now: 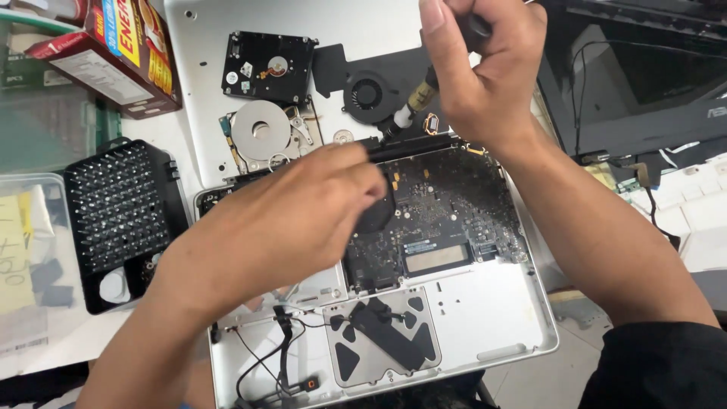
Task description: Disassembling a laptop by unscrewing multiple small screws from the motherboard using a precision screwdriver.
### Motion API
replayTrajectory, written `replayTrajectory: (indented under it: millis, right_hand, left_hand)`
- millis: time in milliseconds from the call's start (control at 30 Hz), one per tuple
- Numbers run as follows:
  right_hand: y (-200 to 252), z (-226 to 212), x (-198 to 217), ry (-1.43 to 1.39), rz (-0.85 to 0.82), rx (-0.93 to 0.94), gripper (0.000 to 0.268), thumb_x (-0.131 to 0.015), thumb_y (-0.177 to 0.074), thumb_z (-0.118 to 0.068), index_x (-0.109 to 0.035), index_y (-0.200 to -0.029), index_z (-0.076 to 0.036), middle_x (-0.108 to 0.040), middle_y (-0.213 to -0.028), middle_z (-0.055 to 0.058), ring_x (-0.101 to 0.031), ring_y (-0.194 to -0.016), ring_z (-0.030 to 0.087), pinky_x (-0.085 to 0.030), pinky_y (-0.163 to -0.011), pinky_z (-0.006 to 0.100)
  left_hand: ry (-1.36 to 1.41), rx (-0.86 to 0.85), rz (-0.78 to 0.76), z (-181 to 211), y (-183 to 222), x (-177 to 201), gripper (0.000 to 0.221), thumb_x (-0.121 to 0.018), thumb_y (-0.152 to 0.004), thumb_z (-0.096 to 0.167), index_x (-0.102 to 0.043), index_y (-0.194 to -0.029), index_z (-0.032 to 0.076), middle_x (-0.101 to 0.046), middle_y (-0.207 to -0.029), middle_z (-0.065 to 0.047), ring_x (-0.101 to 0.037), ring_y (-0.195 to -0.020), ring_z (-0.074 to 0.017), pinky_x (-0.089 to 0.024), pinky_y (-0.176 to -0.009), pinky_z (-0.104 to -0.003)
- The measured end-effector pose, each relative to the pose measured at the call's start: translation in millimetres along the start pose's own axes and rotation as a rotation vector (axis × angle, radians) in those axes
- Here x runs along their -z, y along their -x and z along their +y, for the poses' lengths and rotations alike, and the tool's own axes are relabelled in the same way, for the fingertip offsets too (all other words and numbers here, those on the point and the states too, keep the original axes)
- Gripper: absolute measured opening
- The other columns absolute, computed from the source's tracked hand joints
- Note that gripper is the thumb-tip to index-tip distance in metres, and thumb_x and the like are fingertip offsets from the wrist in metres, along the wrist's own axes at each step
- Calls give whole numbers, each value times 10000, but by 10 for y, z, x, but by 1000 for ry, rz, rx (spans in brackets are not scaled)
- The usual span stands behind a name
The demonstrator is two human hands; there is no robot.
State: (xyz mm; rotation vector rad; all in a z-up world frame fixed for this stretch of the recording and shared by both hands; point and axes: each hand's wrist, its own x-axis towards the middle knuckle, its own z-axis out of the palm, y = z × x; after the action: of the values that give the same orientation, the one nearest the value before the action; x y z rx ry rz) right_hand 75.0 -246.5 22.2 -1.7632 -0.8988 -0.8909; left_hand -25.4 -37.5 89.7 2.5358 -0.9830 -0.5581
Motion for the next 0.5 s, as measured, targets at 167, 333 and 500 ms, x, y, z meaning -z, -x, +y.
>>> replayTrajectory:
  millis: [167, 333, 500]
  right_hand:
    - [32, 54, 4, 16, -31, 32, 300, -552, -1187, -54, -540, -899, 32, -505, -749, 106, -412, -640, 207, -291, -630, 386]
    - [40, 101, 3, -12, -35, 29, 306, -540, -1191, -64, -511, -905, 42, -447, -750, 108, -365, -638, 212, -265, -633, 390]
    - [31, 118, 1, 24, -55, 94, 241, -522, -1197, -46, -588, -999, 74, -472, -766, 131, -391, -645, 244, -299, -662, 421]
  left_hand:
    - [11, 236, -132, -217, 0, -175, 218, -389, -1007, 62, -602, -994, 109, -618, -1066, -21, -623, -960, -227, -517, -714, -411]
    - [32, 281, -123, -254, -35, -58, 208, -452, -1115, 267, -536, -979, 133, -622, -869, -46, -569, -659, -226, -458, -526, -423]
    - [81, 184, -17, -405, -96, -197, 135, -552, -1036, 193, -633, -970, 108, -687, -1017, -31, -650, -750, -216, -524, -548, -415]
